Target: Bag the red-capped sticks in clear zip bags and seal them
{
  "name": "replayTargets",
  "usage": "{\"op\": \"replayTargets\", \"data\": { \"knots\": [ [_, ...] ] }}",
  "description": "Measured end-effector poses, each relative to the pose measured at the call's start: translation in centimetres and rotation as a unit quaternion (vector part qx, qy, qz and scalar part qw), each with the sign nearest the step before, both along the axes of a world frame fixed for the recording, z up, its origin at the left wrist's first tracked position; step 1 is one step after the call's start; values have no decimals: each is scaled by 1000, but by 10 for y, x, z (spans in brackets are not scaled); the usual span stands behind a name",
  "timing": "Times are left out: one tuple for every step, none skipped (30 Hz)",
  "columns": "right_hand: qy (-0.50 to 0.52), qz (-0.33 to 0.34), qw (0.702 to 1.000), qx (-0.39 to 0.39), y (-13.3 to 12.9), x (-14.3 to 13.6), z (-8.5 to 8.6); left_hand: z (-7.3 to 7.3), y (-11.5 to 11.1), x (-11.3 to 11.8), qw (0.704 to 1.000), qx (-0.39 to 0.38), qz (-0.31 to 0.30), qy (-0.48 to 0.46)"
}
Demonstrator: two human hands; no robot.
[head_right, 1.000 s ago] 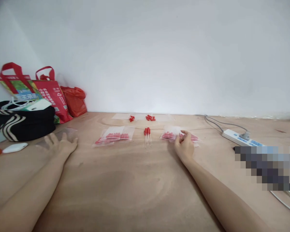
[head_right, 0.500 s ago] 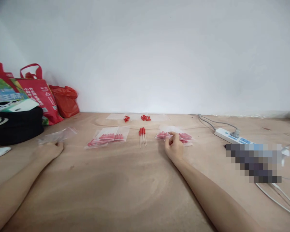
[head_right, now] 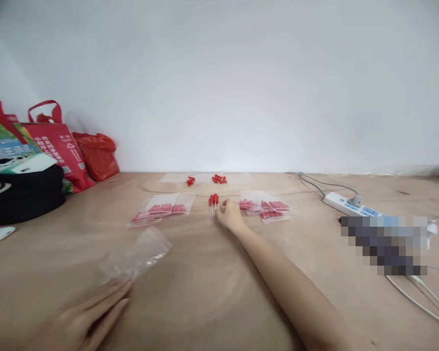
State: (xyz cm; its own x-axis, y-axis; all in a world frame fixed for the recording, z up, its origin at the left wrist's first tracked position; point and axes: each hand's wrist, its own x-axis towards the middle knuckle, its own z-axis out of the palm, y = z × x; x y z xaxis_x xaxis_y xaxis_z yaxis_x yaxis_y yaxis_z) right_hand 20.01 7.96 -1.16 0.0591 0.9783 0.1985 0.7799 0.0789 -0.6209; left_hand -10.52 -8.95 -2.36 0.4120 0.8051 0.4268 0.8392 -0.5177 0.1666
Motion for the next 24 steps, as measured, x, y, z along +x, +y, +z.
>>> {"op": "replayTargets", "data": {
  "knots": [
    [4,-6,1000,-9,6,-5,2,3,1,17,999,7,-40,22],
    [7,-10,1000,-16,10,-9,3,6,4,33,996,18,-73,41],
    [9,-12,1000,-22,14,-11,5,10,7,49,992,24,-105,61],
    [11,-14,999,-30,16,-12,6,13,10,62,986,34,-143,79],
    [14,-15,999,-39,18,-13,7,17,13,75,979,43,-180,89],
    [17,-14,999,-48,18,-12,9,21,16,85,972,47,-211,95],
    [21,-13,998,-56,18,-11,10,24,20,94,967,43,-233,97],
    [24,-10,998,-64,17,-10,11,27,24,101,962,34,-253,94],
    [28,-7,997,-71,16,-9,12,30,27,107,960,20,-265,87],
    [32,-3,996,-78,15,-8,13,34,32,113,960,9,-268,75],
    [36,1,996,-84,15,-7,13,37,36,117,964,3,-259,64],
    [41,7,995,-91,14,-6,13,40,41,122,969,2,-242,55],
    [46,12,994,-98,13,-5,13,42,46,125,973,4,-224,48],
    [51,17,993,-105,13,-5,12,43,51,129,976,5,-215,46],
    [56,20,992,-111,13,-4,12,44,56,131,974,3,-221,48],
    [60,22,991,-116,13,-4,11,44,61,133,969,-4,-242,55],
    [63,23,991,-119,14,-3,11,43,67,135,959,-15,-274,68],
    [63,23,991,-119,13,-3,11,42,71,135,948,-32,-304,85],
    [63,21,991,-117,13,-3,11,39,75,135,939,-54,-324,103],
    [61,19,992,-112,12,-2,12,37,78,134,934,-77,-329,117],
    [58,17,993,-106,11,-1,13,34,80,132,933,-101,-320,128],
    [56,14,993,-99,9,1,15,32,80,130,936,-120,-301,134],
    [55,12,994,-90,7,3,16,30,79,127,942,-133,-278,137],
    [51,13,995,-80,3,7,17,29,76,125,947,-137,-254,138]
  ]
}}
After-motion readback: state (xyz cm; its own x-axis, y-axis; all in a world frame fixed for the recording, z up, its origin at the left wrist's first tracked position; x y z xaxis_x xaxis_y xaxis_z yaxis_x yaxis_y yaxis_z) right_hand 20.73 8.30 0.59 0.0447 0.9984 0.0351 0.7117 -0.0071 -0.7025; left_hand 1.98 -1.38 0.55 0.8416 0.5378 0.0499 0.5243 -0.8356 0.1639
